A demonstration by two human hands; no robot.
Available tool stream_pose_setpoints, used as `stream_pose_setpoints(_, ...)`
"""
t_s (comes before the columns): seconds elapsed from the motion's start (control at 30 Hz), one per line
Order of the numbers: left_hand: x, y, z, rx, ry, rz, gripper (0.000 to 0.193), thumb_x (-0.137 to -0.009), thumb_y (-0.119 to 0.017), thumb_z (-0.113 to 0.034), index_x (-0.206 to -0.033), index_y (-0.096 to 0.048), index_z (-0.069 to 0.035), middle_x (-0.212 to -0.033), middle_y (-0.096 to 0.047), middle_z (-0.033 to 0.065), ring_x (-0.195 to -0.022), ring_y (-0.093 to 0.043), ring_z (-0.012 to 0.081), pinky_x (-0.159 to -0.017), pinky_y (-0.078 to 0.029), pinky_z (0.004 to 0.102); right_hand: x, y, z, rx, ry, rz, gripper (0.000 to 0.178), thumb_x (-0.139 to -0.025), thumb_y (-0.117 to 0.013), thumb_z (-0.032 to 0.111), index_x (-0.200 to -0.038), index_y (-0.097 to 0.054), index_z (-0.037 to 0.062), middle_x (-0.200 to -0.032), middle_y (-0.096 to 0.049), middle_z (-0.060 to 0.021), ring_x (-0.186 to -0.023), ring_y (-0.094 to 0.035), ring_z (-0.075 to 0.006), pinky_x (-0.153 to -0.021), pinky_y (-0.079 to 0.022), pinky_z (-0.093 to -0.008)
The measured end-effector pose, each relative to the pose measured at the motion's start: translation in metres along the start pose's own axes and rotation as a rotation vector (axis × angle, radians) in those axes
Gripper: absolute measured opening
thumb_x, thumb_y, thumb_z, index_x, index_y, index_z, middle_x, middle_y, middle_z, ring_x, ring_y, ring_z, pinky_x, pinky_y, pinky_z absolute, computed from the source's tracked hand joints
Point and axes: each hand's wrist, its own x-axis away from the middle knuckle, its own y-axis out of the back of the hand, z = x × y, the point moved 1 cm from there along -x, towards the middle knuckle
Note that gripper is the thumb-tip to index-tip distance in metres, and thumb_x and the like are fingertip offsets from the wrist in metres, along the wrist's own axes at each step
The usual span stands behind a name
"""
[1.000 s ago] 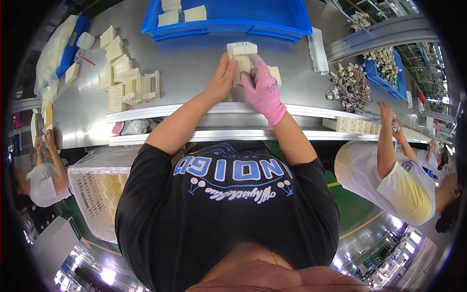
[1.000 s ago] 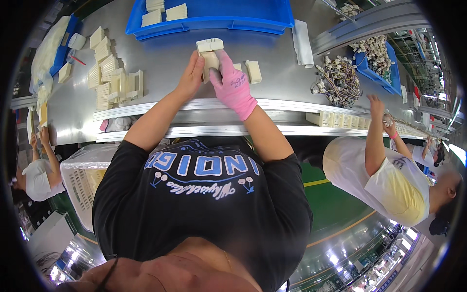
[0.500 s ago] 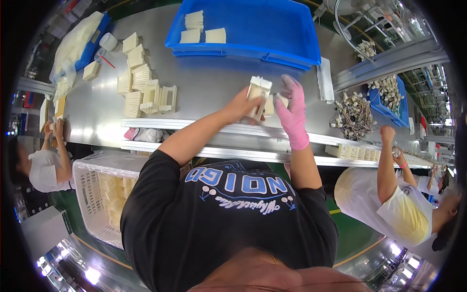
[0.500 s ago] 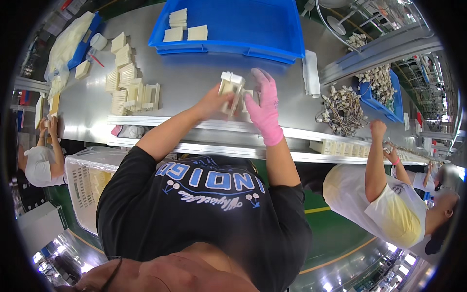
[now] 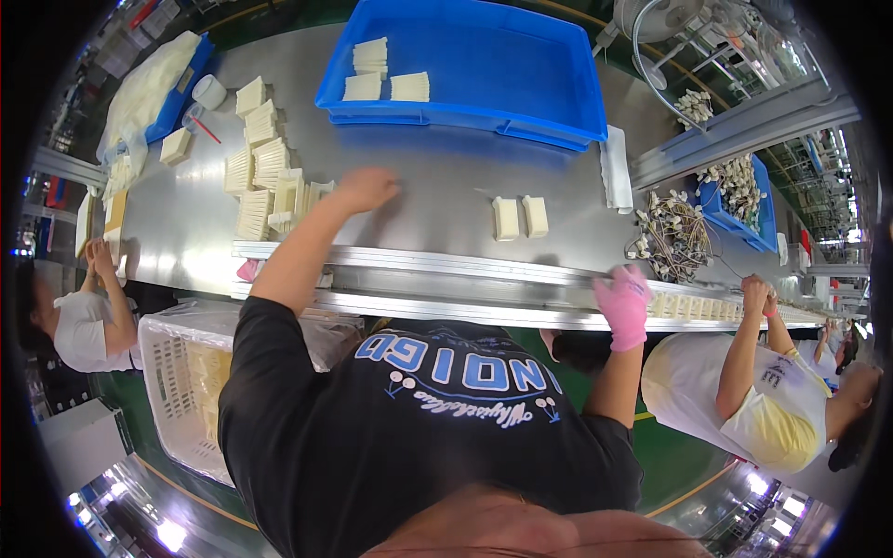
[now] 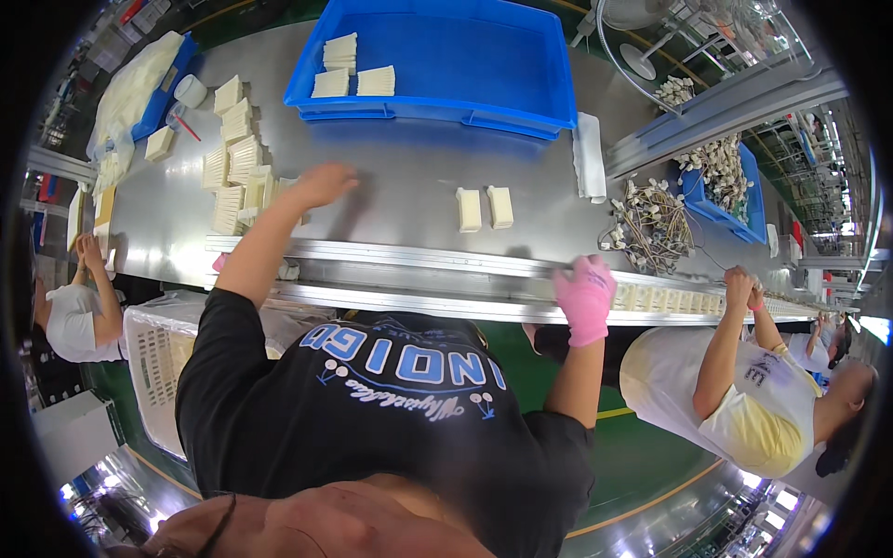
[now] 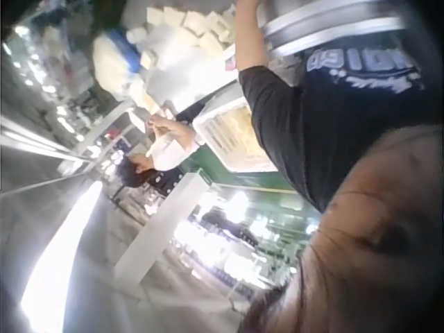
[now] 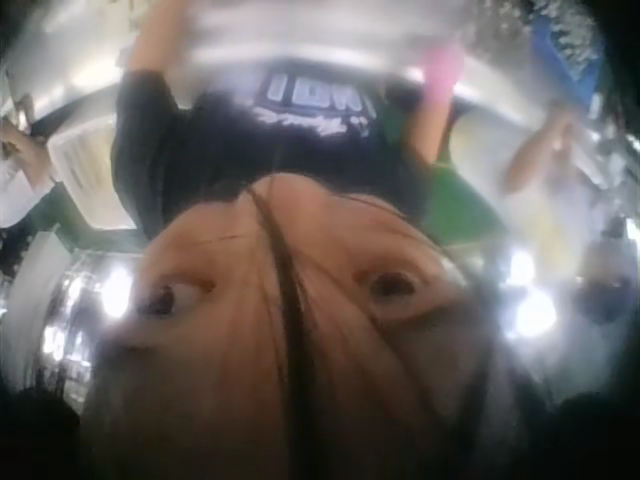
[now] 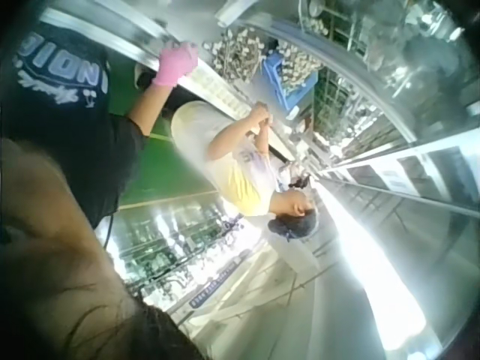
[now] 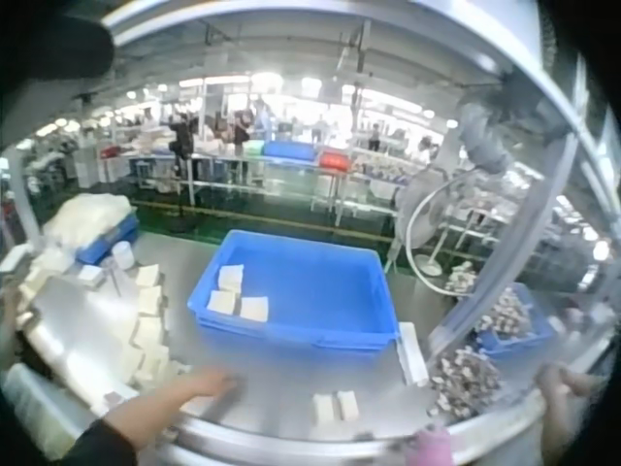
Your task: Assembling white plastic housing components and placing them on a conveyor belt on a production line.
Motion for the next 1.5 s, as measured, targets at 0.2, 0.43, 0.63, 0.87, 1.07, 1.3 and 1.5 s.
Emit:
stream_pose_setpoints(0.2, -0.011, -0.063, 0.095, -0.228, 0.29, 0.162, 0.023, -0.079, -0.047, -0.022, -0.088, -0.061, -0.007, -0.088, -0.06, 0.0163, -0.085, -0.057, 0.0328, -0.074, -0.046, 0.0402, -0.036, -0.027, 0.012, -0.162, 0.169, -0.298, 0.029, -0.069, -0.058, 0.026, -0.089, -0.054, 0.0049, -0.089, -0.055, -0.0157, -0.087, -0.051, -0.033, -0.077, -0.04, -0.0401)
stream_pose_setpoints(0.43, -0.014, -0.057, 0.064, -0.022, 0.141, 0.036, 0.018, -0.071, -0.05, -0.008, -0.083, -0.063, -0.005, -0.098, -0.056, 0.0168, -0.091, -0.055, 0.0323, -0.074, -0.045, 0.0429, -0.121, -0.073, 0.078, -0.105, 0.095, 0.397, 0.043, -0.067, -0.055, 0.031, -0.097, -0.045, 0.0021, -0.091, -0.057, -0.0198, -0.089, -0.055, -0.0333, -0.076, -0.043, -0.0386)
stream_pose_setpoints(0.63, -0.001, -0.041, 0.042, -0.459, -0.083, -0.129, 0.017, -0.073, -0.05, -0.011, -0.085, -0.062, -0.009, -0.098, -0.052, 0.0148, -0.09, -0.053, 0.0335, -0.07, -0.044, 0.0433, -0.129, -0.101, 0.085, 0.108, 0.061, 0.308, 0.041, -0.067, -0.056, 0.023, -0.102, -0.043, 0.0051, -0.096, -0.057, -0.018, -0.089, -0.056, -0.0319, -0.076, -0.045, -0.0386)
stream_pose_setpoints(0.87, -0.009, -0.017, 0.011, 0.377, 0.191, -0.156, 0.029, -0.074, -0.051, -0.019, -0.098, -0.051, -0.003, -0.083, -0.056, 0.0209, -0.084, -0.055, 0.0318, -0.07, -0.042, 0.0388, -0.128, -0.094, 0.07, -0.007, 0.027, 0.117, 0.045, -0.066, -0.059, 0.022, -0.104, -0.043, 0.0045, -0.091, -0.058, -0.0185, -0.088, -0.056, -0.0344, -0.075, -0.045, -0.0397)
stream_pose_setpoints(1.07, -0.011, -0.003, -0.044, 1.231, 0.229, -0.205, 0.029, -0.084, -0.046, -0.024, -0.107, -0.045, -0.007, -0.092, -0.055, 0.0059, -0.08, -0.053, 0.0152, -0.064, -0.044, 0.0342, -0.087, -0.023, 0.094, -1.193, 0.162, 0.515, 0.025, -0.074, -0.059, 0.021, -0.085, -0.052, -0.0004, -0.057, -0.05, -0.0038, -0.049, -0.046, -0.0079, -0.043, -0.035, -0.0206)
stream_pose_setpoints(1.3, 0.004, -0.012, -0.132, 1.473, 0.046, -0.034, 0.033, -0.09, -0.036, -0.031, -0.115, -0.035, -0.01, -0.099, -0.051, 0.0035, -0.087, -0.052, 0.0135, -0.066, -0.046, 0.0296, -0.049, -0.025, 0.14, -1.269, 0.135, 0.364, 0.018, -0.077, -0.058, 0.019, -0.079, -0.052, 0.0019, -0.054, -0.05, -0.0024, -0.042, -0.046, -0.0081, -0.04, -0.036, -0.022)
stream_pose_setpoints(1.5, 0.002, -0.039, -0.13, 1.478, -0.191, -0.277, 0.032, -0.092, -0.03, -0.033, -0.112, -0.035, -0.008, -0.097, -0.049, 0.0067, -0.084, -0.05, 0.0109, -0.066, -0.046, 0.0228, -0.036, -0.04, 0.159, -0.839, 0.424, -0.127, 0.045, -0.079, -0.051, 0.013, -0.118, -0.031, 0.0035, -0.062, -0.053, -0.0111, -0.054, -0.055, -0.0266, -0.051, -0.043, -0.0341)
